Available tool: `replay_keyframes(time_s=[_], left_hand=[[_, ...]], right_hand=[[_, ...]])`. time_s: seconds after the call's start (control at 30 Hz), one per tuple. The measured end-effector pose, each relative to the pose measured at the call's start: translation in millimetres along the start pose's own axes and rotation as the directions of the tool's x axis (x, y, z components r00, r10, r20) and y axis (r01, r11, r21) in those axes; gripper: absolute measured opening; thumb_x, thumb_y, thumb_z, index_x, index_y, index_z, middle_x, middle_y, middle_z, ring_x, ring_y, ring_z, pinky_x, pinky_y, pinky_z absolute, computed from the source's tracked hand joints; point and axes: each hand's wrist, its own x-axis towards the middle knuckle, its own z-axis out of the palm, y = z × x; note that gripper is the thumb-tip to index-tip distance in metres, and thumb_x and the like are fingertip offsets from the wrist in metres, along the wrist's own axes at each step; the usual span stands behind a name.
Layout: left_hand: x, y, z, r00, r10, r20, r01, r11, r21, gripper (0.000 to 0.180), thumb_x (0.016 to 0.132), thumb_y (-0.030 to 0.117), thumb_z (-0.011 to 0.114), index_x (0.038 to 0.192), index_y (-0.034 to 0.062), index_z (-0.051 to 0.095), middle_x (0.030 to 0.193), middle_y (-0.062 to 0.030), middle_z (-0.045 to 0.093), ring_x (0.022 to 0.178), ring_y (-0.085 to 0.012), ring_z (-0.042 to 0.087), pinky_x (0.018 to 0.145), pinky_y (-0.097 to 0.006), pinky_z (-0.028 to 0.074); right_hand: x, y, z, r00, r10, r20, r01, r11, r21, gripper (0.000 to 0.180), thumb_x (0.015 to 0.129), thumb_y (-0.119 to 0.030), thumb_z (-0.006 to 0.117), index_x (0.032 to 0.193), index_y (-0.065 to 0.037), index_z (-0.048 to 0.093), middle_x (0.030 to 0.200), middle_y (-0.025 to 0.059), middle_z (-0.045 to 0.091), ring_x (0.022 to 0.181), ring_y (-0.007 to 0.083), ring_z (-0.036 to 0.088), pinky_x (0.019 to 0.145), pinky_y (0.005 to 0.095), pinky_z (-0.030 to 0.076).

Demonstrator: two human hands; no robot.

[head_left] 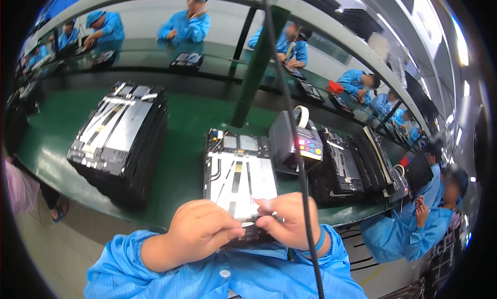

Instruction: The person assembles electronic devices on a factory assembly line. They repeatedly pick up a device, apply a white adhesive strip to a specific internal component, and then place the device onto a stack. The process is repeated for multiple units.

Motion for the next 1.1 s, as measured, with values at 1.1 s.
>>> replay_keyframes(time_s=[1.1], left_hand=[[21.9, -127.3, -10.4, 0.953, -0.103, -0.286, 0.208, 0.907, 0.366, 0.025, 0.062, -0.010, 0.058, 0.081, 0.0037, 0.068, 0.084, -0.0095, 0.064, 0.074, -0.0285, 0.059, 0.066, -0.037, 0.048]], right_hand=[[143.5, 116.7, 72.4, 0.924, 0.088, 0.373, -0.118, 0.991, 0.057, 0.027, 0.078, -0.001, 0.063, 0.102, -0.002, 0.052, 0.076, 0.0130, 0.061, 0.074, 0.0321, 0.062, 0.065, 0.0393, 0.049]])
